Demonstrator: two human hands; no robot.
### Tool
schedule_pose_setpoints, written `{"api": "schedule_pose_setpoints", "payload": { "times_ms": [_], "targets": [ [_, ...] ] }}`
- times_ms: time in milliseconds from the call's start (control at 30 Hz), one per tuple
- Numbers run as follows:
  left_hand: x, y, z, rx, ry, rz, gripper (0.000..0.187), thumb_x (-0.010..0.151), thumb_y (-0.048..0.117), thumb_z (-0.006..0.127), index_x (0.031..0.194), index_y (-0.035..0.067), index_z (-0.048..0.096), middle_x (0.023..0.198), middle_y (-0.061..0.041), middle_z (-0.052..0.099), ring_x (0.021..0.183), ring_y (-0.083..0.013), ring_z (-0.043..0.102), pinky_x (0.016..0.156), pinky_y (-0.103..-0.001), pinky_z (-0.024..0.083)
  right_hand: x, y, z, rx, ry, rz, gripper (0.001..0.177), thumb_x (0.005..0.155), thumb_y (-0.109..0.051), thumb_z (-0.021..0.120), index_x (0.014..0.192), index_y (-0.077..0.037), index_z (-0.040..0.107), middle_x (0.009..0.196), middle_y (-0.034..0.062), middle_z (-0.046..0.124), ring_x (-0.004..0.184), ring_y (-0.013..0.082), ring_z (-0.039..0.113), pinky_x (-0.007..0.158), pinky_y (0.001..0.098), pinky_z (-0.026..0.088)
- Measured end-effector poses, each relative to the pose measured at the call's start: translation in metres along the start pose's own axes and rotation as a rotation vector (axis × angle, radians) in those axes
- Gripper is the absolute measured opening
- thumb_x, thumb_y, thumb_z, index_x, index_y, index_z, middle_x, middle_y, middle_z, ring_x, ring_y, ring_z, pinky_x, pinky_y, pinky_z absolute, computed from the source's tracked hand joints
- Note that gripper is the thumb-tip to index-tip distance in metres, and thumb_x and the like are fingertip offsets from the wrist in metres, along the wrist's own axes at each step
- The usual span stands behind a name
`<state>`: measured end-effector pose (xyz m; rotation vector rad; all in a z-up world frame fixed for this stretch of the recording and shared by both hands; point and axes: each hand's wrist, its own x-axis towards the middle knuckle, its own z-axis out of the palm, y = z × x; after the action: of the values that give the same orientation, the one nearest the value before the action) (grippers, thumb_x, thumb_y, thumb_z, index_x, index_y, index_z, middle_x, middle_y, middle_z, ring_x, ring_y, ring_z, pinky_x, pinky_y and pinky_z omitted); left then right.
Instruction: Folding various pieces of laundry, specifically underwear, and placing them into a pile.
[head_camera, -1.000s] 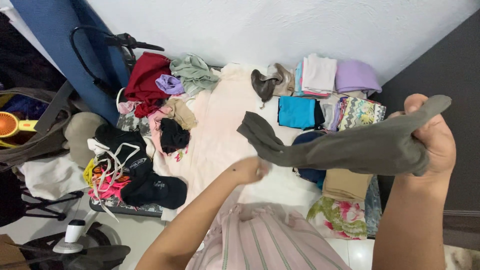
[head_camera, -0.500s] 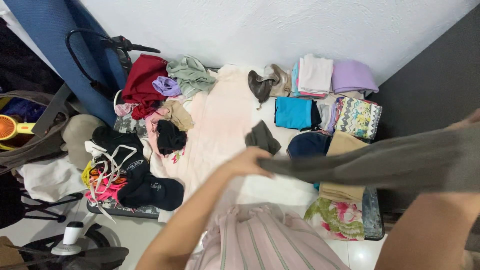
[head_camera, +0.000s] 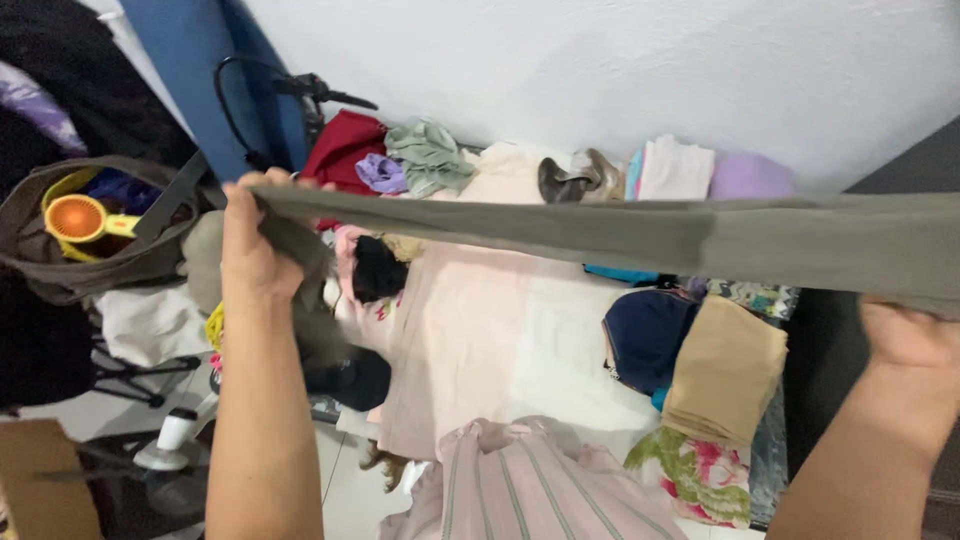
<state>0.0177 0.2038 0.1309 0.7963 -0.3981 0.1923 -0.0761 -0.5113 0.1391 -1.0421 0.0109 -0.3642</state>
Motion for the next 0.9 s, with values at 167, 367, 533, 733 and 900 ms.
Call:
{"api": "schedule_pose_setpoints", "payload": {
  "times_ms": [167, 367, 533, 733, 900],
  "targets": [
    [0.013, 0.008, 0.095, -0.075, 0.174, -0.069, 0.044, 0.087, 0.059, 0.064, 0.098, 0.016, 0.064, 0.107, -0.005, 0.069, 0.108, -0.0273, 0.068, 0.107, -0.051, 0.053, -0.011, 0.051, 0.115, -0.550, 0.177, 0.162, 0.051, 0.105, -0.034, 0.065, 0.148, -0.010, 0.053, 0.139, 0.0123, 0.058, 0.129, 0.0294, 0.059, 0.104, 0.0555, 0.049],
    [0.019, -0.033, 0.146, -0.181, 0.051, -0.111, 0.050, 0.099, 0.062, 0.058, 0.097, 0.013, 0.056, 0.088, -0.002, 0.057, 0.080, -0.0174, 0.055, 0.080, -0.039, 0.050, -0.014, 0.139, 0.172, -1.369, -0.369, 0.483, 0.077, 0.082, -0.045, 0.075, 0.148, -0.015, 0.050, 0.142, 0.0124, 0.061, 0.121, 0.0301, 0.064, 0.097, 0.0471, 0.054],
    [0.021, -0.061, 0.194, -0.325, -0.063, -0.170, 0.046, 0.102, 0.061, 0.056, 0.096, 0.015, 0.049, 0.079, 0.003, 0.046, 0.062, -0.0052, 0.040, 0.056, -0.022, 0.034, -0.044, 0.178, 0.258, -1.021, -0.837, 0.127, 0.112, 0.071, -0.035, 0.093, 0.156, -0.003, 0.027, 0.158, 0.0203, 0.039, 0.143, 0.0314, 0.040, 0.112, 0.0430, 0.037],
    [0.027, -0.066, 0.230, -0.395, -0.122, -0.118, 0.043, 0.104, 0.055, 0.058, 0.090, 0.017, 0.045, 0.079, 0.004, 0.043, 0.060, -0.0046, 0.035, 0.054, -0.021, 0.030, -0.075, 0.253, 0.296, -0.533, -0.654, 0.476, 0.062, 0.086, -0.029, 0.079, 0.135, 0.003, 0.059, 0.117, 0.0069, 0.067, 0.103, 0.0166, 0.060, 0.089, 0.0340, 0.052],
    [0.027, -0.051, 0.194, -0.440, -0.028, 0.070, 0.038, 0.104, 0.052, 0.058, 0.092, 0.017, 0.052, 0.077, 0.005, 0.042, 0.061, -0.0070, 0.037, 0.055, -0.024, 0.032, -0.060, 0.252, 0.301, 0.164, -0.318, 0.732, 0.034, 0.100, -0.021, 0.047, 0.125, -0.003, 0.061, 0.117, 0.0111, 0.073, 0.103, 0.0241, 0.069, 0.094, 0.0418, 0.057]
  ]
}}
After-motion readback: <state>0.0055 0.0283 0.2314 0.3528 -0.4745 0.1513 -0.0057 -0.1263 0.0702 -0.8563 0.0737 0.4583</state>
